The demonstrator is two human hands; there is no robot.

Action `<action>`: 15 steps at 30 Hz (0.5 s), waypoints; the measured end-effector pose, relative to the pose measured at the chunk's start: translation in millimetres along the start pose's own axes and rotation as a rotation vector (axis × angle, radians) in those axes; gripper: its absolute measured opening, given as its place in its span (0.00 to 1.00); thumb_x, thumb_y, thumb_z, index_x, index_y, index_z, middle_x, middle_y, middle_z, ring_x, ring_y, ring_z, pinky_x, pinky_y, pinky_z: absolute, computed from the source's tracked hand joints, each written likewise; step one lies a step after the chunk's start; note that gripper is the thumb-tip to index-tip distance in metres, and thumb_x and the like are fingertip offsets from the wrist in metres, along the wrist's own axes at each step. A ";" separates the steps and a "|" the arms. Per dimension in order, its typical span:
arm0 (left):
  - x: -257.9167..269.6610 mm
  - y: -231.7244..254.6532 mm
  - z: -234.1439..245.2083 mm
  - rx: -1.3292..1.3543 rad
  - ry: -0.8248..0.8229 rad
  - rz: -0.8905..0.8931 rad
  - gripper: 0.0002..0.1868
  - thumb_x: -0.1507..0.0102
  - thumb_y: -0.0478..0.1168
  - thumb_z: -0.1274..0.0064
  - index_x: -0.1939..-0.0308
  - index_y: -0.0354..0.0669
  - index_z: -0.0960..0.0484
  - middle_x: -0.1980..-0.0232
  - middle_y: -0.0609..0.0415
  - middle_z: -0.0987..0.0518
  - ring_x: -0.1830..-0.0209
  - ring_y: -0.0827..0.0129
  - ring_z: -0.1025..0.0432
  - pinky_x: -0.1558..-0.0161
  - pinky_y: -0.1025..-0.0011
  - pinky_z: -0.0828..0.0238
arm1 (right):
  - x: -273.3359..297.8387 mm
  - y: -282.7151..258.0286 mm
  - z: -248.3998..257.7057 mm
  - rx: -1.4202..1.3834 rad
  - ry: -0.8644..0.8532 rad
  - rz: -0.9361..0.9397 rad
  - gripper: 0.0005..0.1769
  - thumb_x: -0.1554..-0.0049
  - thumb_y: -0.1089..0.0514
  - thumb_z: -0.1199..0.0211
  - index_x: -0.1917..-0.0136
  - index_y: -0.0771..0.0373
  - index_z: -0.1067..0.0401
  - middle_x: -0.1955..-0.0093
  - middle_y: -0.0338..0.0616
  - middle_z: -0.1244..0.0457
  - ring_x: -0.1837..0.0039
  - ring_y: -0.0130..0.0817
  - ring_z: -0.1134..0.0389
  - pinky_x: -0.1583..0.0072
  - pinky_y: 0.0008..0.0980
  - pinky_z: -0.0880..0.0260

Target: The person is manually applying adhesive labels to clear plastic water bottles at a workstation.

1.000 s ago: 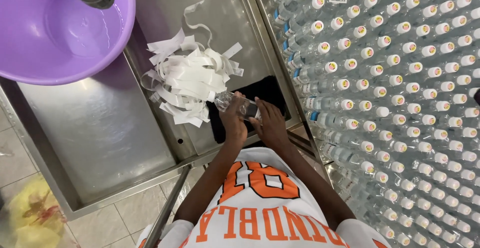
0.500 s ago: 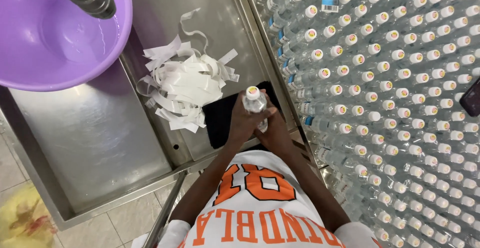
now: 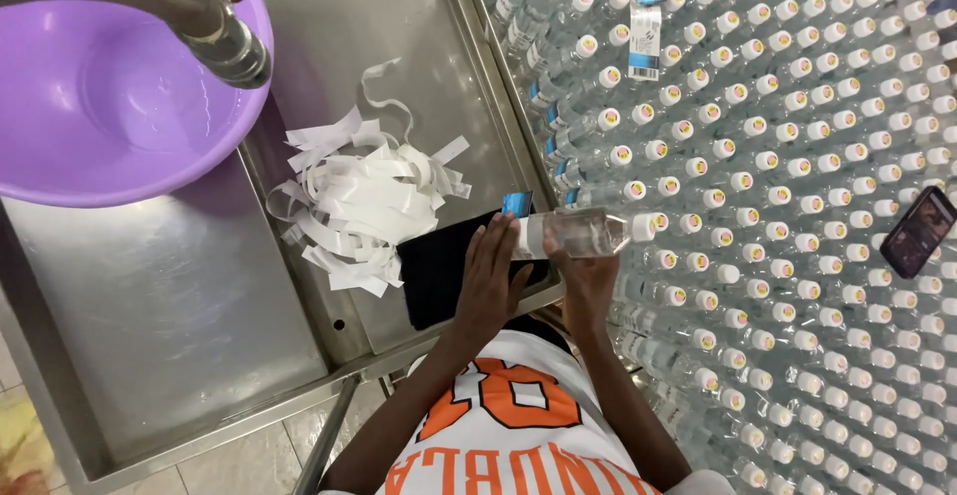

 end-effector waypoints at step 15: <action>13.8 -69.8 12.4 0.019 -0.036 0.306 0.31 0.43 0.45 0.25 0.40 0.48 0.24 0.43 0.54 0.26 0.44 0.56 0.25 0.36 0.56 0.30 | -38.8 -31.0 -30.3 0.264 -0.717 0.184 0.45 0.53 0.59 0.12 0.27 0.64 0.32 0.33 0.53 0.30 0.21 0.49 0.35 0.21 0.52 0.42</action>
Point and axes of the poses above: each hand's wrist, its own x-axis away from the middle knuckle, its own z-axis out of the back of the hand, y = z × x, the point moved 6 cm from there along -x, towards the middle knuckle
